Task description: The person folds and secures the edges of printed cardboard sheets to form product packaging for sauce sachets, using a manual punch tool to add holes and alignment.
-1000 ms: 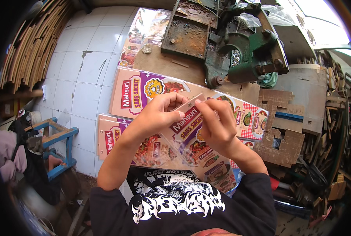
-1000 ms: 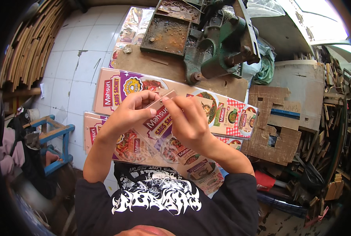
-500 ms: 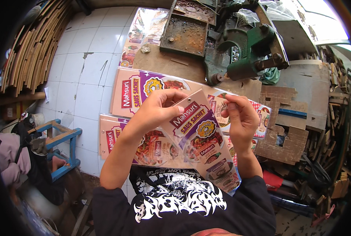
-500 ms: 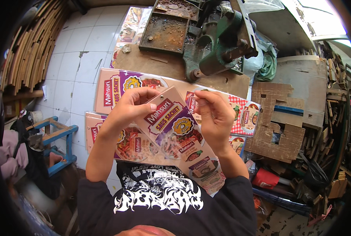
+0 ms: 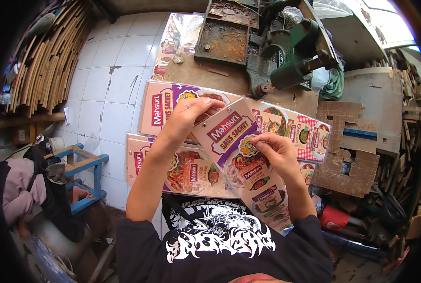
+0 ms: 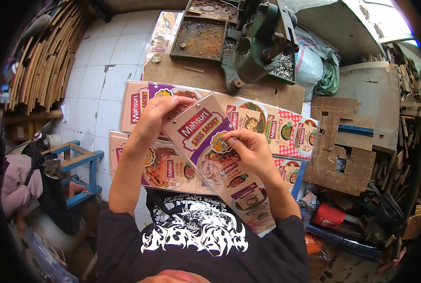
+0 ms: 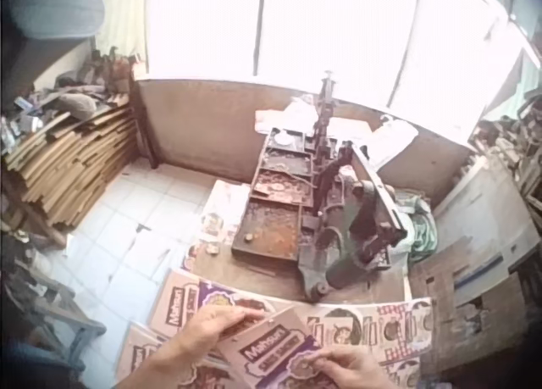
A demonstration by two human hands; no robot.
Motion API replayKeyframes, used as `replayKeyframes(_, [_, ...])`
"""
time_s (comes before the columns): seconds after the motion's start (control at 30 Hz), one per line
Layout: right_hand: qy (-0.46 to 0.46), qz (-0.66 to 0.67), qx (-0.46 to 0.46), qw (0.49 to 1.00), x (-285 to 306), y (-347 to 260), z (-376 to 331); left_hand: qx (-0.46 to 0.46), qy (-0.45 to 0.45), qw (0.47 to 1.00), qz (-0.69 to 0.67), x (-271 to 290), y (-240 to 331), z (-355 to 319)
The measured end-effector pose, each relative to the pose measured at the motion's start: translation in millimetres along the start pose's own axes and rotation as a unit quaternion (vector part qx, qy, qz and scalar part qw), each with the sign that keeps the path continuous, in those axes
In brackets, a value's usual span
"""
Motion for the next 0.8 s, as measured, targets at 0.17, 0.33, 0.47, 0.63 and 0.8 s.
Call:
replayKeyframes(0.17, [-0.023, -0.099, 0.064, 0.993, -6, -2, -2, -0.015, 0.027, 0.989, 0.142, -2, 12, -8])
replayKeyframes(0.33, [-0.007, -0.121, 0.106, 0.987, -11, -10, -7, -0.089, 0.097, 0.982, 0.139, -1, 19, -15])
replayKeyframes(0.47, [0.004, -0.116, 0.099, 0.988, -13, -18, -10, -0.036, 0.022, 0.974, 0.223, -7, 27, -14])
replayKeyframes(0.63, [0.015, -0.115, 0.089, 0.989, -3, -31, -14, -0.099, 0.183, 0.947, 0.243, 3, 49, -5])
replayKeyframes(0.8, [-0.025, -0.181, 0.097, 0.978, -10, -42, -18, -0.032, 0.005, 0.965, 0.261, -23, 39, -8])
Point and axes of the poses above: each hand's wrist, its own z-axis towards the middle knuckle, its own x-axis out of the back of the hand, y = z × x, the point moved 3 cm from there along z, towards the middle knuckle, and after that the axes turned 10 degrees about z, right-handed, at the moved point
